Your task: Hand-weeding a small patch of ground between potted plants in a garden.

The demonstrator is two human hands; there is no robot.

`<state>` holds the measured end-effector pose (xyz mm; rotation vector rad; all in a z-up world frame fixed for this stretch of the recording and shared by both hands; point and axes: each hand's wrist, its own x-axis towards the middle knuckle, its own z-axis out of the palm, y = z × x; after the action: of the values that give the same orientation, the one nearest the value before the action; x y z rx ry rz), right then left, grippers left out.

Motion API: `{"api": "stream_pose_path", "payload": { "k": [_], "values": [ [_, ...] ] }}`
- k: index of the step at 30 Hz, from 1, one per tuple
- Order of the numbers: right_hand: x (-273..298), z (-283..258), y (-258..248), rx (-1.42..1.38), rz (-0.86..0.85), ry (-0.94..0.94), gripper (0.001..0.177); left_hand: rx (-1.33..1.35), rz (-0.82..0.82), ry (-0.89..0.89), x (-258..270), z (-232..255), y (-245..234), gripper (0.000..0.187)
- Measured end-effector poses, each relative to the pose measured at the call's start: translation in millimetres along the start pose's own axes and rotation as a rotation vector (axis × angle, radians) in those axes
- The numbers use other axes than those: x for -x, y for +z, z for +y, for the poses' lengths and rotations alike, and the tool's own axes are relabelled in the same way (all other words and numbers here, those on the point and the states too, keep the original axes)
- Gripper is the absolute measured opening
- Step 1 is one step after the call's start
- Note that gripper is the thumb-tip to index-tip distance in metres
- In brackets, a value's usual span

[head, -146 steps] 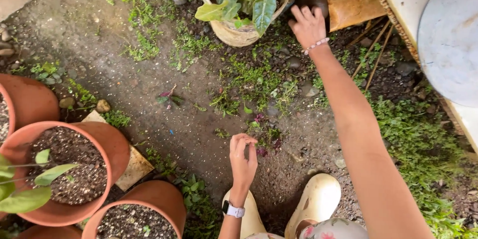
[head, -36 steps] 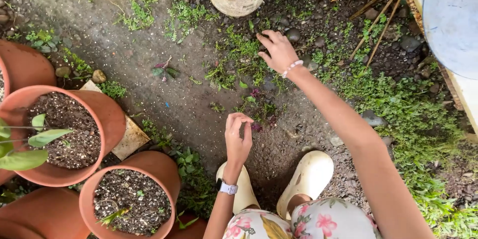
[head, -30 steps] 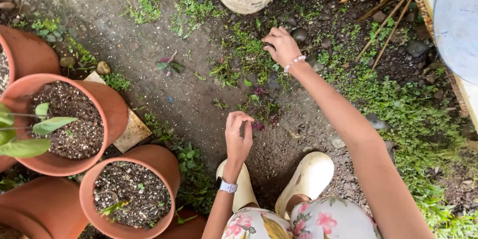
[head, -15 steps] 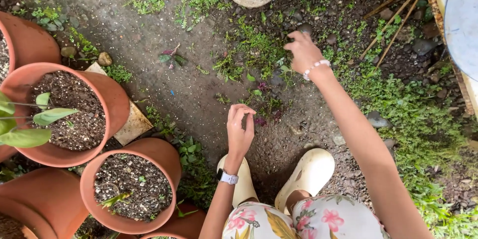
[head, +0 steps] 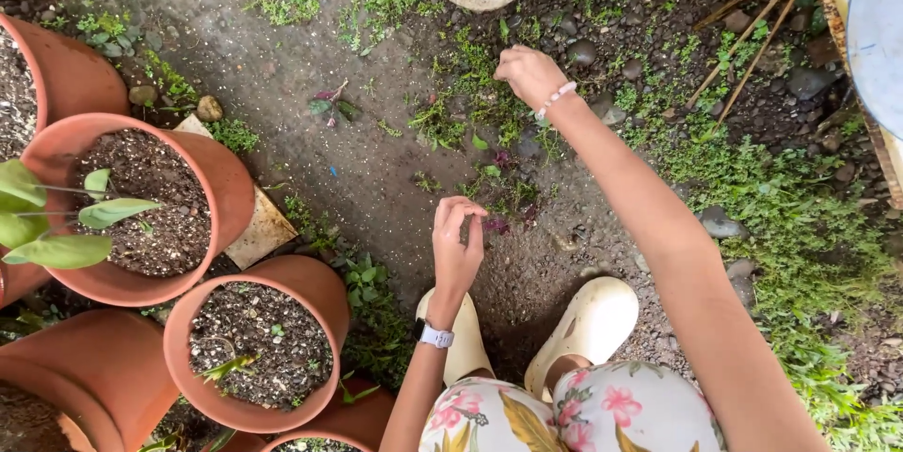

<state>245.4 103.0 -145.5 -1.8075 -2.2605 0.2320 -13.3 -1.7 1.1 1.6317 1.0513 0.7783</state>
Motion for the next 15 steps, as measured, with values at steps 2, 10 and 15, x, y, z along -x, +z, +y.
{"api": "stream_pose_path", "payload": {
  "k": [2, 10, 15],
  "values": [
    [-3, 6, 15, 0.079, 0.016, -0.008, 0.009, 0.000, -0.003, -0.003, 2, -2, 0, 0.019],
    [20, -10, -15, 0.236, 0.157, 0.052, 0.007, -0.015, 0.022, -0.059, 8, -7, -9, 0.020],
    [60, -1, -81, -0.389, 0.387, 0.451, 0.013, -0.009, 0.036, -0.077, 7, -13, -4, 0.020]
  ]
}}
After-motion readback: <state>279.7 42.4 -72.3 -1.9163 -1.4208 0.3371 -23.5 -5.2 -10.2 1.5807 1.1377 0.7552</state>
